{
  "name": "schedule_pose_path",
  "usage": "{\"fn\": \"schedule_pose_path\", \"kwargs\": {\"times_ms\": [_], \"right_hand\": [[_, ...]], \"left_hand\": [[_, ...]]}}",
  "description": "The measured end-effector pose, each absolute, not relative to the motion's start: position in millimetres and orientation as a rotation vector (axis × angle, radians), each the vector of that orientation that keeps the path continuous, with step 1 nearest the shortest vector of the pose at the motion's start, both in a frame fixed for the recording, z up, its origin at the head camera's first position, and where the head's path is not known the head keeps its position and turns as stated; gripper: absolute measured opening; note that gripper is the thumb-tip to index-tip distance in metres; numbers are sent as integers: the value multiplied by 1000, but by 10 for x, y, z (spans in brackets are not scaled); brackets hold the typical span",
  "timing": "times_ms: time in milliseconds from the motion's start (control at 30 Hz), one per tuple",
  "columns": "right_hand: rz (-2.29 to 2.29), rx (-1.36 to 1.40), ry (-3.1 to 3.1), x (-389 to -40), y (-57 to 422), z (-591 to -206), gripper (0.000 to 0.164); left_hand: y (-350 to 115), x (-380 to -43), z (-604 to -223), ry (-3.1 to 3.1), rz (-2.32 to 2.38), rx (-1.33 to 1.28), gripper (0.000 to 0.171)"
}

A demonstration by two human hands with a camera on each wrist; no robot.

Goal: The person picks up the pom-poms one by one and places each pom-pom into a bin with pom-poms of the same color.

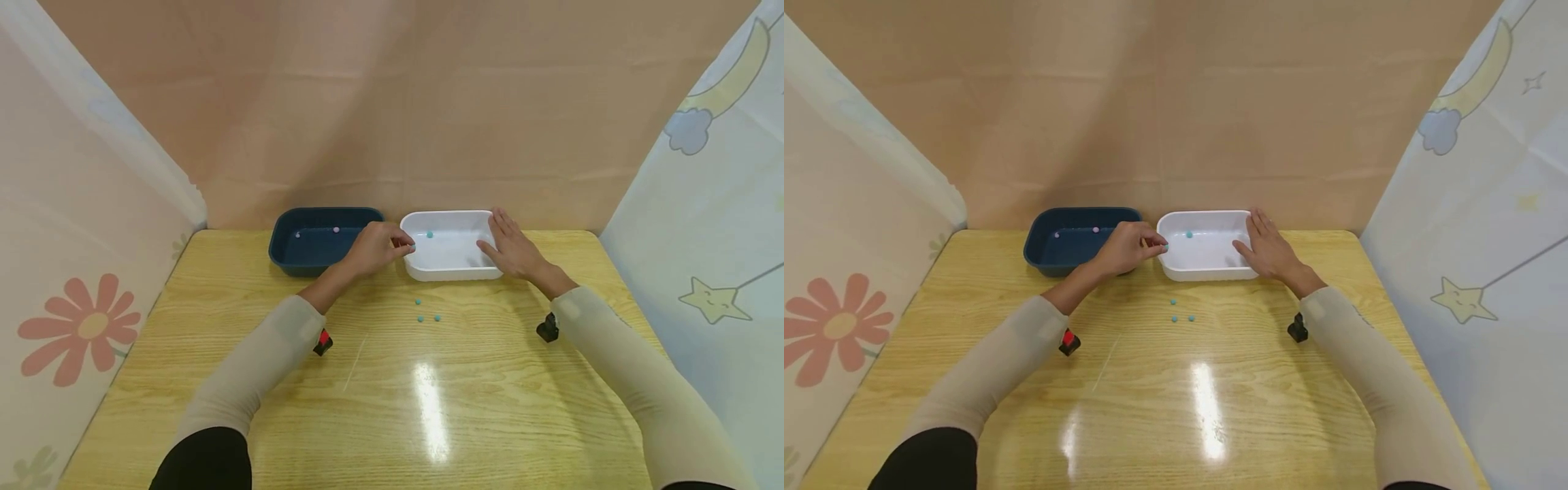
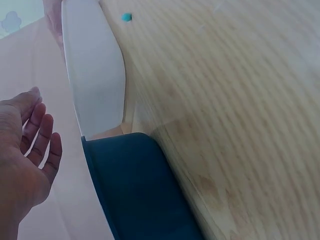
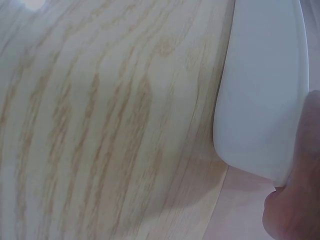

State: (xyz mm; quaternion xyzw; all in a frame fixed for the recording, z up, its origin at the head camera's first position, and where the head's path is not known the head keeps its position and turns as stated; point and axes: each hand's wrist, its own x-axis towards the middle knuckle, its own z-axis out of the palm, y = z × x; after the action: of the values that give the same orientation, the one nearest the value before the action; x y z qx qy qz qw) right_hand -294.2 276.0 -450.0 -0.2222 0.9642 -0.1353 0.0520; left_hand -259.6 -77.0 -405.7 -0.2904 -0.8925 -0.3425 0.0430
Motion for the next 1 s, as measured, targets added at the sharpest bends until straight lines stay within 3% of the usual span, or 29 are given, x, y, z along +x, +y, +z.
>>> {"fn": "schedule_pose_path", "kwargs": {"times_ms": [1000], "right_hand": [[-417, -664, 2965, -2927, 2761, -4503, 81]], "left_hand": [[-564, -3077, -4188, -2944, -918, -507, 20]]}}
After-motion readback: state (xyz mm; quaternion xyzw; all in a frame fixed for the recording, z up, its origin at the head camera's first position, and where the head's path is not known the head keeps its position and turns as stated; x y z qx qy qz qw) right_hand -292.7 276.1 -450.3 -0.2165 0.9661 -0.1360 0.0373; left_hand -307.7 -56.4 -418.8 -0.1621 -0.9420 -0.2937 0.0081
